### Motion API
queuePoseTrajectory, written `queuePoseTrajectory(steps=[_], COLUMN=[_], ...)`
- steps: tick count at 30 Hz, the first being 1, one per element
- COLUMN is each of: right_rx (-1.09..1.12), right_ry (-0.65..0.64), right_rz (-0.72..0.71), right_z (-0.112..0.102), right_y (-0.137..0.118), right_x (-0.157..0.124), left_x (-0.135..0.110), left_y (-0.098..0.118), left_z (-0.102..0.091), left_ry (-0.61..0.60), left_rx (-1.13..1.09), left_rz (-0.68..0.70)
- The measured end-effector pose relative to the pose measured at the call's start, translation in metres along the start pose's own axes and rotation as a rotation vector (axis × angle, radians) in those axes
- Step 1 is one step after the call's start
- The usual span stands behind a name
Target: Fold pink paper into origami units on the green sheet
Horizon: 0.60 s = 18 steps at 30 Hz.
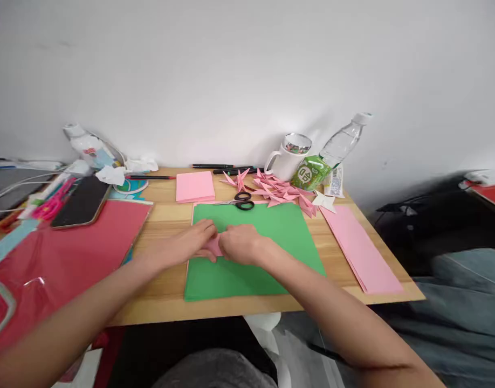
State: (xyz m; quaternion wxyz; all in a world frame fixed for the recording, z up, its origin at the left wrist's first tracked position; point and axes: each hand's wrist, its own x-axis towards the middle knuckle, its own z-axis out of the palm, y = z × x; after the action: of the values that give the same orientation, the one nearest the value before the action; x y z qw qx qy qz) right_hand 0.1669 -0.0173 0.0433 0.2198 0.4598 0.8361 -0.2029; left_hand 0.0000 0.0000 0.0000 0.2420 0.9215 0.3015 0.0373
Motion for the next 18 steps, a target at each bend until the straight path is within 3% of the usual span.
queuePoseTrajectory(steps=[10, 18], right_rx=[0.064, 0.104], right_ry=[-0.020, -0.039], right_rz=[0.021, -0.026], right_z=[0.006, 0.005], right_y=[0.016, 0.017], right_x=[-0.007, -0.006], left_x=[-0.016, -0.018], left_y=[-0.030, -0.026], left_z=[-0.001, 0.002], left_ry=[0.011, 0.007], left_rx=[0.085, 0.109], left_rz=[0.086, 0.037])
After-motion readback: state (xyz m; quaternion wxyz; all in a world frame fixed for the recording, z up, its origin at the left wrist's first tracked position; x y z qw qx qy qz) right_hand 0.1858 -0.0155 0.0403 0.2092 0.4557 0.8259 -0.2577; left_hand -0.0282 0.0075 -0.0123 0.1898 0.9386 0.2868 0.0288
